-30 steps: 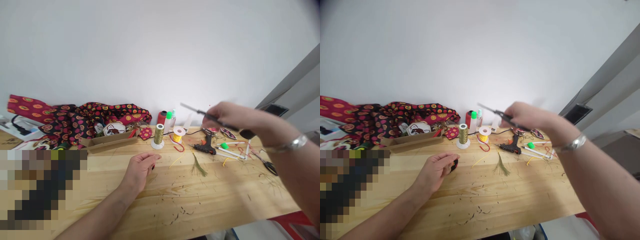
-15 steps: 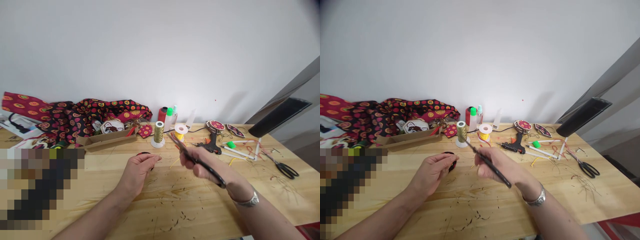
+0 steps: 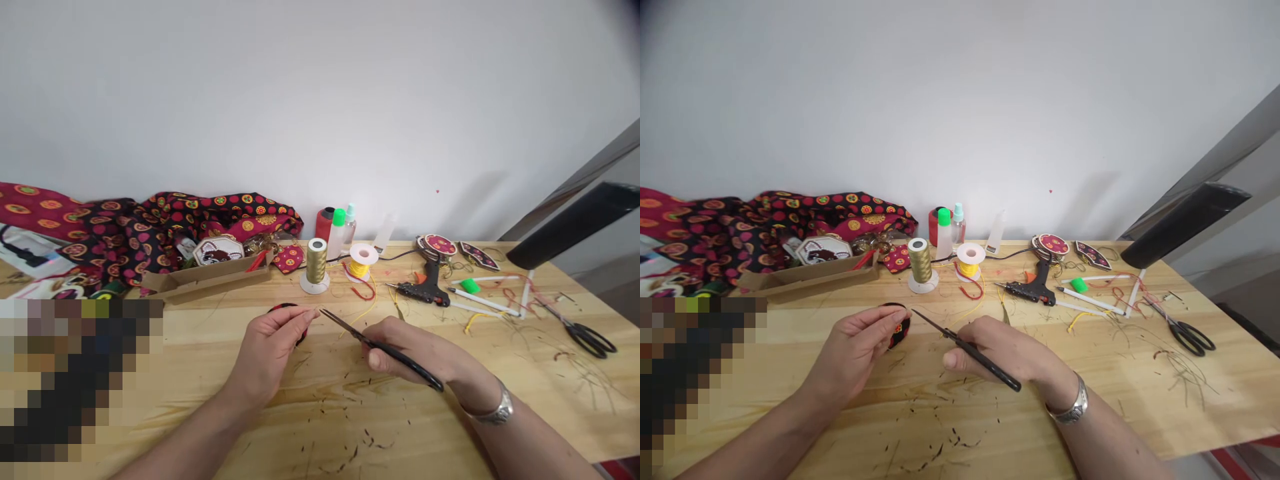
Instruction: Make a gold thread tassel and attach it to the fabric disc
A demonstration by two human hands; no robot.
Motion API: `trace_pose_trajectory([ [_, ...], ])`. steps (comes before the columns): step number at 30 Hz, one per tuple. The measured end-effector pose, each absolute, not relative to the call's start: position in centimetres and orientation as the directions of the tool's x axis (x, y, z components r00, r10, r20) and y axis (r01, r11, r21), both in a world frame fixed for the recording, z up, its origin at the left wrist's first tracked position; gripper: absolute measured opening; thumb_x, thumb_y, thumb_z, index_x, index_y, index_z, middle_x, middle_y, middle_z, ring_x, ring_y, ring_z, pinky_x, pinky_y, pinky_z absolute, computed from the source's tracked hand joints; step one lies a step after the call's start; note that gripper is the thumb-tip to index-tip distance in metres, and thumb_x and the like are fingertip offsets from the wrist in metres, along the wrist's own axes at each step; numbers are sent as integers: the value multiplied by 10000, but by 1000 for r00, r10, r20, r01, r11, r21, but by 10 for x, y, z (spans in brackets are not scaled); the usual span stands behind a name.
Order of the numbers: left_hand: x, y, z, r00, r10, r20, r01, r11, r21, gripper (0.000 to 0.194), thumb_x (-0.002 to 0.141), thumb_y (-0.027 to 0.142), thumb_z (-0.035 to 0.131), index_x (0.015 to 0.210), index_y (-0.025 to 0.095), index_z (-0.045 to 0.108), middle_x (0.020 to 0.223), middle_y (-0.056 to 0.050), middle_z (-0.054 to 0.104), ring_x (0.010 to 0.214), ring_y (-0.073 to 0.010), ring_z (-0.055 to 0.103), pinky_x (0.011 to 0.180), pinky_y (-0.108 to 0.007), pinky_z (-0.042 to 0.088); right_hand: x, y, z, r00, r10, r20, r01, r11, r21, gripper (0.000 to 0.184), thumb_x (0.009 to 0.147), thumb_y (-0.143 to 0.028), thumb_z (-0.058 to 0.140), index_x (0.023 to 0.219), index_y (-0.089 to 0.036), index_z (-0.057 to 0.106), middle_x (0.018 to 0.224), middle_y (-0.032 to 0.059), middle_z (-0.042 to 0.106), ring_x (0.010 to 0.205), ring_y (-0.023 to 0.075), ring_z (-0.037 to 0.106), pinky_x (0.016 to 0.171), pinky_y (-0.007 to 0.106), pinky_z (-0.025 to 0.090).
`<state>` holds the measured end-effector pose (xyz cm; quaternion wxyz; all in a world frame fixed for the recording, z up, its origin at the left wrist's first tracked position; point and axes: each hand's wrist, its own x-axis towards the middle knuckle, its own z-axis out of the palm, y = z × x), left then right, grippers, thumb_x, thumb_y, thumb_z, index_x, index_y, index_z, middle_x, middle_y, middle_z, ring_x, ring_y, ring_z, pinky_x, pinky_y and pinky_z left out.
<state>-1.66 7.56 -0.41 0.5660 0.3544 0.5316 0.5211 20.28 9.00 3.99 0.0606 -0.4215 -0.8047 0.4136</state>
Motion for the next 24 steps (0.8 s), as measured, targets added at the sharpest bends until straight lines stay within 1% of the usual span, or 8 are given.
trace_pose_trajectory([
  [6, -15, 73, -6, -30, 973, -227, -172, 218, 961, 145, 681, 330, 751, 758, 211, 780, 595, 17, 650, 530, -79, 447, 521, -189, 365, 199, 90, 42, -621, 728, -289, 654, 279, -703, 536, 817, -642, 439, 723, -137, 592, 648, 10, 502, 619, 137, 443, 550, 239, 377],
  [9, -15, 72, -7, -10, 976, -217, -150, 213, 966, 135, 699, 321, 739, 786, 228, 783, 614, 17, 670, 565, -94, 497, 553, -190, 399, 196, 86, 43, -589, 761, -273, 668, 269, -694, 478, 840, -582, 448, 758, -138, 607, 671, 16, 524, 632, 146, 460, 561, 246, 391],
  [12, -16, 72, -8, 12, 980, -197, -137, 197, 971, 124, 714, 308, 726, 802, 243, 784, 617, 22, 677, 602, -103, 533, 583, -186, 420, 193, 82, 44, -560, 790, -251, 672, 255, -695, 455, 844, -558, 455, 782, -137, 617, 676, 21, 532, 640, 155, 475, 563, 253, 402],
  [15, -17, 72, -9, 27, 981, -191, -124, 192, 973, 119, 726, 304, 712, 809, 255, 783, 634, 27, 692, 622, -107, 552, 600, -184, 432, 191, 80, 43, -553, 797, -243, 666, 248, -703, 460, 844, -561, 452, 780, -135, 614, 678, 22, 526, 646, 158, 478, 558, 254, 403],
  [18, -17, 71, -9, 21, 981, -193, -84, 194, 977, 123, 735, 310, 702, 810, 256, 782, 703, 21, 724, 646, -115, 565, 619, -191, 443, 190, 79, 42, -550, 802, -231, 654, 242, -717, 470, 842, -572, 448, 764, -135, 605, 675, 22, 513, 650, 158, 473, 556, 252, 399],
  [24, -18, 71, -8, 51, 984, -169, 0, 169, 986, 186, 764, 331, 664, 890, 251, 775, 748, 6, 733, 736, -157, 597, 680, -226, 459, 189, 80, 40, -564, 791, -236, 615, 212, -760, 530, 819, -639, 433, 697, -143, 572, 622, 4, 460, 617, 142, 431, 527, 240, 374],
])
